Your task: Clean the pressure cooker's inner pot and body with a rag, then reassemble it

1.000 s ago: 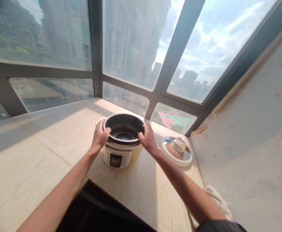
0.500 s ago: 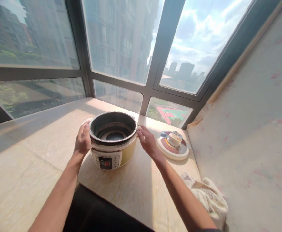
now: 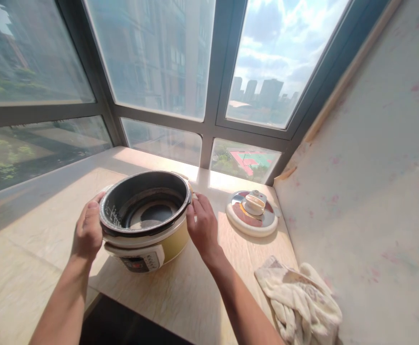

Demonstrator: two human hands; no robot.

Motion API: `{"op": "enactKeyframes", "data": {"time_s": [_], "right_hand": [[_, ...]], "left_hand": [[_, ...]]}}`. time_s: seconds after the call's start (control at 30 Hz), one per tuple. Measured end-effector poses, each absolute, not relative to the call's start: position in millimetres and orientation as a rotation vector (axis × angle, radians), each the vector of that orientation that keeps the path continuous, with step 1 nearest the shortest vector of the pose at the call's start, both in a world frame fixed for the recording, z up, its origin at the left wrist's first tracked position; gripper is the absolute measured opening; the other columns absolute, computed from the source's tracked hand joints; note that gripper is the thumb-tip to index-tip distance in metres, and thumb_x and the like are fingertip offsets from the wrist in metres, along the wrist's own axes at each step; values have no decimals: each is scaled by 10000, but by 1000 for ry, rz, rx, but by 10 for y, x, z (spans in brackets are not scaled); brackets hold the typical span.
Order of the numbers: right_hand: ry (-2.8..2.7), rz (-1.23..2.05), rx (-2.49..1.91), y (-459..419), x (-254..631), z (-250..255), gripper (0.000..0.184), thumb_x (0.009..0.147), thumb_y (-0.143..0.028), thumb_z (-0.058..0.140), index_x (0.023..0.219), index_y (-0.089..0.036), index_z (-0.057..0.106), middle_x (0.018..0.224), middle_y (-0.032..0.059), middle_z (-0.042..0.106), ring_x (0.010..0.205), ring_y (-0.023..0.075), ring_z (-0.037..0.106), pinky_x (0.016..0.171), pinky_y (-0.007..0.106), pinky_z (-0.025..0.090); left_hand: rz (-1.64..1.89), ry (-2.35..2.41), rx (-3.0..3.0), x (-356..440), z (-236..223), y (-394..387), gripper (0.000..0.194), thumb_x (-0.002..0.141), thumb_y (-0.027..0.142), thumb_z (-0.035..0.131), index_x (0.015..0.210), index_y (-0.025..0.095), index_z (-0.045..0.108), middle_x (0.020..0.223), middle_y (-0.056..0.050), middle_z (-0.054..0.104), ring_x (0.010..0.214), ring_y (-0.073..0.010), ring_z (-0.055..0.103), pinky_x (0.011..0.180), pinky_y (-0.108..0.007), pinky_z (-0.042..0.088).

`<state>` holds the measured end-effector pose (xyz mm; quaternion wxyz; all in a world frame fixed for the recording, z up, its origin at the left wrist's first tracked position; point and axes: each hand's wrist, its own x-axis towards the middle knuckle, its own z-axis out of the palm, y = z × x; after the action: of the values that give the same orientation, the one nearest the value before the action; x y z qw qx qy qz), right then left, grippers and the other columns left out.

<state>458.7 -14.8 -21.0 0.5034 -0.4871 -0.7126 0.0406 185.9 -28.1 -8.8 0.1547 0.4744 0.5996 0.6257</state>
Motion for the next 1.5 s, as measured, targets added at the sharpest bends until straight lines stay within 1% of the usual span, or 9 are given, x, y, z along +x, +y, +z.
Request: {"op": "enactKeyframes", "data": {"time_s": [0.07,0.2,0.3,0.53,0.77,1.1,1.33,1.43,1.5], "right_hand": [[-1719,78,-1168,-154,4590,-229,402,1069,-261,402,1364,-226,673,1378,120,673,1365,261,578,1162,458,484],[-1682,53,-1135,-131,4572,-288,395,1068,-253,397,1343,-226,680,1373,125,676,1358,268,580,1151,479,486],[-1636,37,-1086,-92,4568,-371,377,1063,-243,407,1318,-217,683,1368,137,676,1345,271,584,1139,489,488],[-1565,-88,-929,131,4554,-687,373,1048,-302,359,1302,-257,628,1334,128,645,1308,295,570,1104,555,478],[-1481,-97,-926,369,4478,-930,372,999,-478,282,1129,-281,570,1259,137,593,1239,339,550,1072,607,453],[-1519,-56,-937,390,4507,-945,350,994,-491,320,1121,-271,561,1271,144,589,1261,333,538,1094,602,445],[-1722,66,-905,164,4739,-744,348,1058,-398,411,1318,-245,586,1473,147,563,1448,287,468,1191,560,413],[-1901,251,-866,65,4982,-607,455,1052,-409,512,1483,-263,529,1624,134,459,1548,262,374,1238,506,386],[-1991,394,-813,51,5196,-542,564,1038,-412,562,1573,-275,447,1668,127,410,1558,254,369,1229,479,407]], "left_hand": [[1796,1711,1354,1859,-95,-295,593,1000,629,441,1351,205,662,1470,-139,627,1430,-301,532,1258,-431,361],[1842,1687,1346,1899,-96,-318,654,1001,619,452,1384,125,644,1470,-166,626,1410,-339,544,1245,-480,375],[1874,1685,1336,1943,-84,-336,649,1003,597,462,1380,103,649,1459,-160,638,1394,-332,557,1222,-456,409],[1899,1708,1274,2020,-27,-365,536,996,530,491,1355,187,691,1434,-81,671,1388,-308,567,1209,-413,431],[1909,1748,1117,2142,40,-394,477,949,458,532,1336,243,711,1414,-23,687,1388,-312,567,1203,-424,448],[1955,1681,1096,2140,23,-363,500,919,385,555,1339,153,697,1404,-88,688,1364,-320,585,1205,-429,433],[1917,1706,1260,2042,-44,-348,501,927,409,533,1333,158,684,1432,-97,666,1389,-306,562,1212,-408,417],[1890,1688,1308,2004,-59,-354,510,939,435,528,1350,170,674,1456,-92,650,1402,-309,553,1226,-411,396],[1870,1703,1338,1987,-60,-358,522,954,456,508,1361,171,669,1466,-86,644,1412,-306,545,1233,-407,388]]}}
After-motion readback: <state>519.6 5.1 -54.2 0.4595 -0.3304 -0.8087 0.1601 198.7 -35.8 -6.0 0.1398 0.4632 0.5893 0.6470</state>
